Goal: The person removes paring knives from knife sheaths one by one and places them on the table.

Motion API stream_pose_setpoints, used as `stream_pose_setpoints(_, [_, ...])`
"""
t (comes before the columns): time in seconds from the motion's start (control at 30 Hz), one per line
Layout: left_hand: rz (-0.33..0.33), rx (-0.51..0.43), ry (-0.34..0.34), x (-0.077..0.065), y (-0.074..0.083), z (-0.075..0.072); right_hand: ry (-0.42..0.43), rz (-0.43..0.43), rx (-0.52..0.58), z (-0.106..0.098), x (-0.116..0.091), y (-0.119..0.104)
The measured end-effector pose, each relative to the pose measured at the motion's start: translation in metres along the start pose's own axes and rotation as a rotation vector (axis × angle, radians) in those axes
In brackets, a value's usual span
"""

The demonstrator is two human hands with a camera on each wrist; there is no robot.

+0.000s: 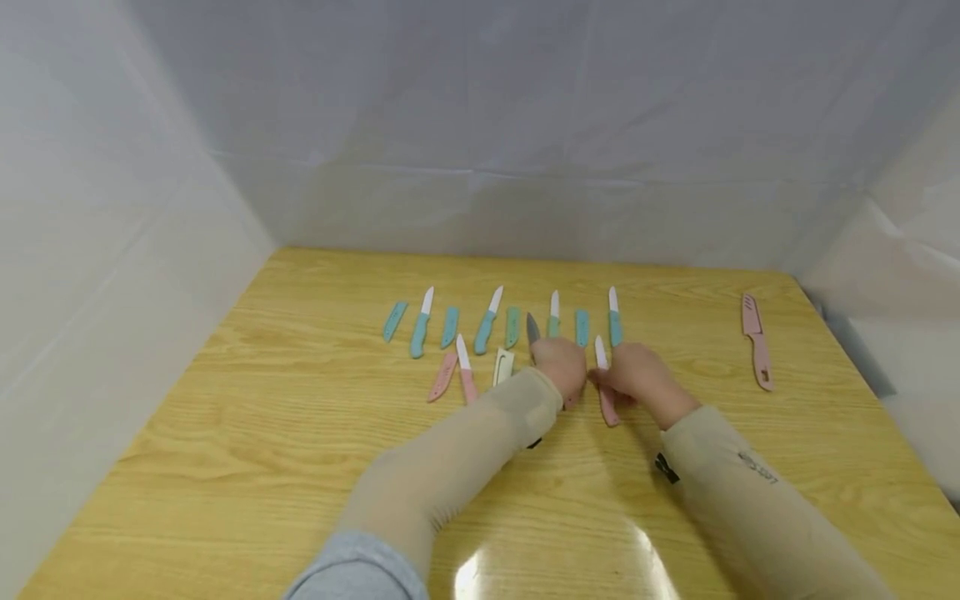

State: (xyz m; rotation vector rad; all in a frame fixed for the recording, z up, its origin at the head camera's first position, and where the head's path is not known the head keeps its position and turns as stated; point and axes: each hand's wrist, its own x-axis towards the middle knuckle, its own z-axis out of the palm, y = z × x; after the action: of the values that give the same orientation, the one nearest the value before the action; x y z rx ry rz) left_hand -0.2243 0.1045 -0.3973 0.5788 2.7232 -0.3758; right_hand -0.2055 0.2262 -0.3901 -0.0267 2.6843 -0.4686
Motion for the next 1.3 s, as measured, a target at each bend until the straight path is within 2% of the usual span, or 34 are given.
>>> stream_pose_setpoints(0.1, [-0.014,-0.004,-0.007,0.001,0.001,0.000,0.073,0.021,-0.023,-0.009,0.000,0.003])
stream_pose_setpoints(0.27, [-0.013,-0.002,-0.015,0.004,0.001,-0.001,0.218,0.040,0.002,-0.029,0.000,0.019])
stream_pose_setpoints(0.43, [-0.001,0.007,0.001,0.004,-0.002,-0.002,0.269,0.041,-0.014,-0.046,0.004,0.045])
stream_pose_setpoints(0.53, [0.004,-0.004,0.007,0.003,-0.003,0.000,0.267,0.054,0.000,-0.051,0.007,0.067])
stream_pose_setpoints(0.77, [0.026,0.016,-0.004,0.001,-0.002,0.006,0.217,0.175,0.166,-0.055,0.008,0.120])
stream_pose_setpoints(0.97, [-0.003,-0.002,-0.034,0.003,0.000,0.007,0.169,0.248,0.177,-0.061,0.008,0.155])
stream_pose_setpoints(1.2, [0.004,0.000,-0.046,0.003,0.001,0.006,0.180,0.337,0.247,-0.062,0.002,0.176])
stream_pose_setpoints(1.3, [-0.003,0.005,-0.046,0.003,0.002,0.005,0.186,0.363,0.229,-0.062,-0.001,0.178])
